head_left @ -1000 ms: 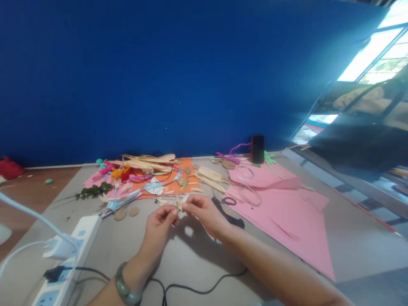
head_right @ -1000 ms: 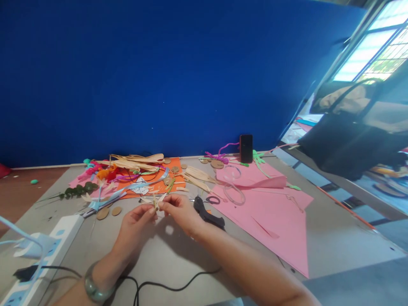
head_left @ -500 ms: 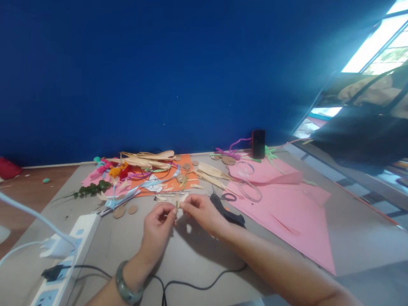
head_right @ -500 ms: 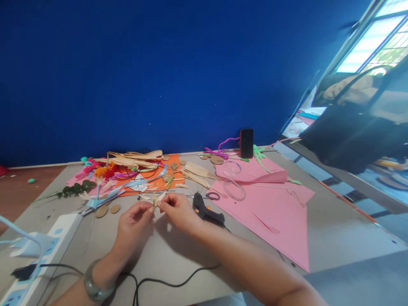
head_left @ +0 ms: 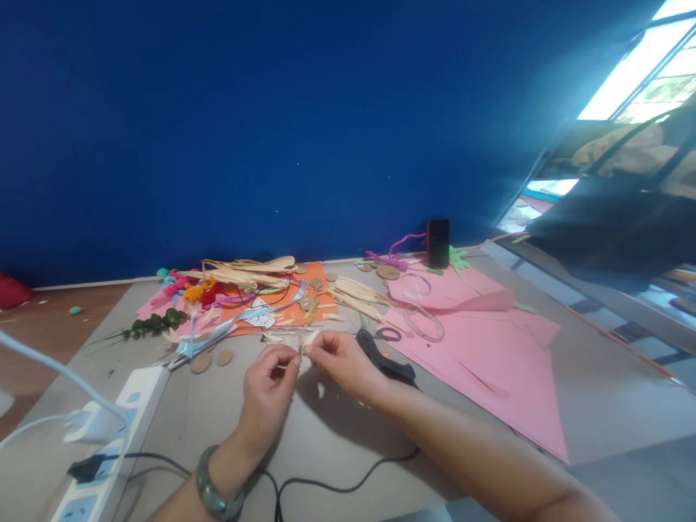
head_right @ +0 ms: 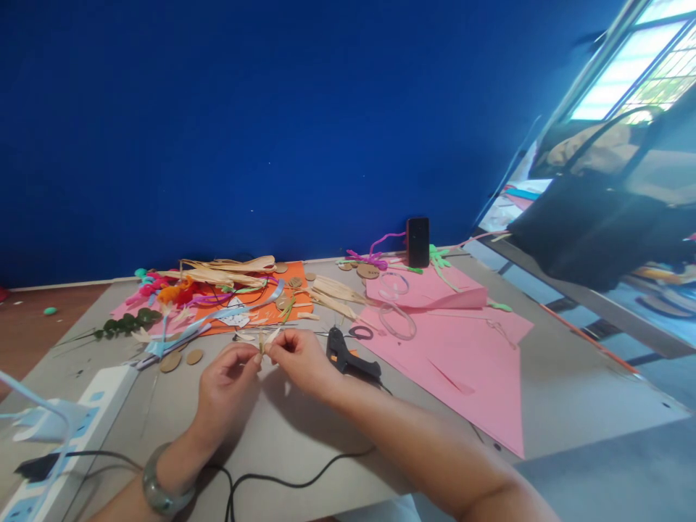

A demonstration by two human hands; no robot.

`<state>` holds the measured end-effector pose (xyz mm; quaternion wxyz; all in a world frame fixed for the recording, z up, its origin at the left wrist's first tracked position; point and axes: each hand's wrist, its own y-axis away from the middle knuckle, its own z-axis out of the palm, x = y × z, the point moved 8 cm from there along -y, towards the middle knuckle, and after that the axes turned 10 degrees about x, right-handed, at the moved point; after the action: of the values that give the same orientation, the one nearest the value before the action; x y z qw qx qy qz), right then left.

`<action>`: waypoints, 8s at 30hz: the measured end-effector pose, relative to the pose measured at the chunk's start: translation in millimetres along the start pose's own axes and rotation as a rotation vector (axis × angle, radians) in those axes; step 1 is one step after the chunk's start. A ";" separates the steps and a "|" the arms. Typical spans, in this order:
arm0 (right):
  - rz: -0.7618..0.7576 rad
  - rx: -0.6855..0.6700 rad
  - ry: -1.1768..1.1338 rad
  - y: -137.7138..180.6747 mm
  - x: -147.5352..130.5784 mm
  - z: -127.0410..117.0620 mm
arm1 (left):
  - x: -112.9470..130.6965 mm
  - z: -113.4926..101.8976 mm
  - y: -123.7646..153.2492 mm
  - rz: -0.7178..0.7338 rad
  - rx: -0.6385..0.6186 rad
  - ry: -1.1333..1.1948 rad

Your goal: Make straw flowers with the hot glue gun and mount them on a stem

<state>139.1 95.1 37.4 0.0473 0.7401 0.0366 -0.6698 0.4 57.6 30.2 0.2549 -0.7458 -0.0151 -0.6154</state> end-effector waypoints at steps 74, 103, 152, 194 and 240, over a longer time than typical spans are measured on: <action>0.246 -0.168 -0.511 -4.1 33.4 24.8 | 7.1 -3.0 3.1 0.083 -0.024 -0.081; 0.048 0.030 -0.307 3.8 14.2 6.1 | -12.1 -2.0 0.8 -0.120 0.001 0.063; 0.044 0.063 -0.278 4.2 18.7 3.9 | -28.1 12.7 8.8 -0.486 -0.116 0.320; 0.187 0.091 -0.372 2.2 25.5 5.2 | -32.0 30.5 23.2 -0.849 -0.203 0.616; 0.136 0.108 -0.329 6.4 19.0 5.3 | -28.9 19.4 21.0 -0.585 -0.139 0.359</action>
<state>136.5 88.0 18.1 0.0581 0.6230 -0.0580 -0.7779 18.1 55.5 -6.3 0.0148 -0.6054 -0.1412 -0.7832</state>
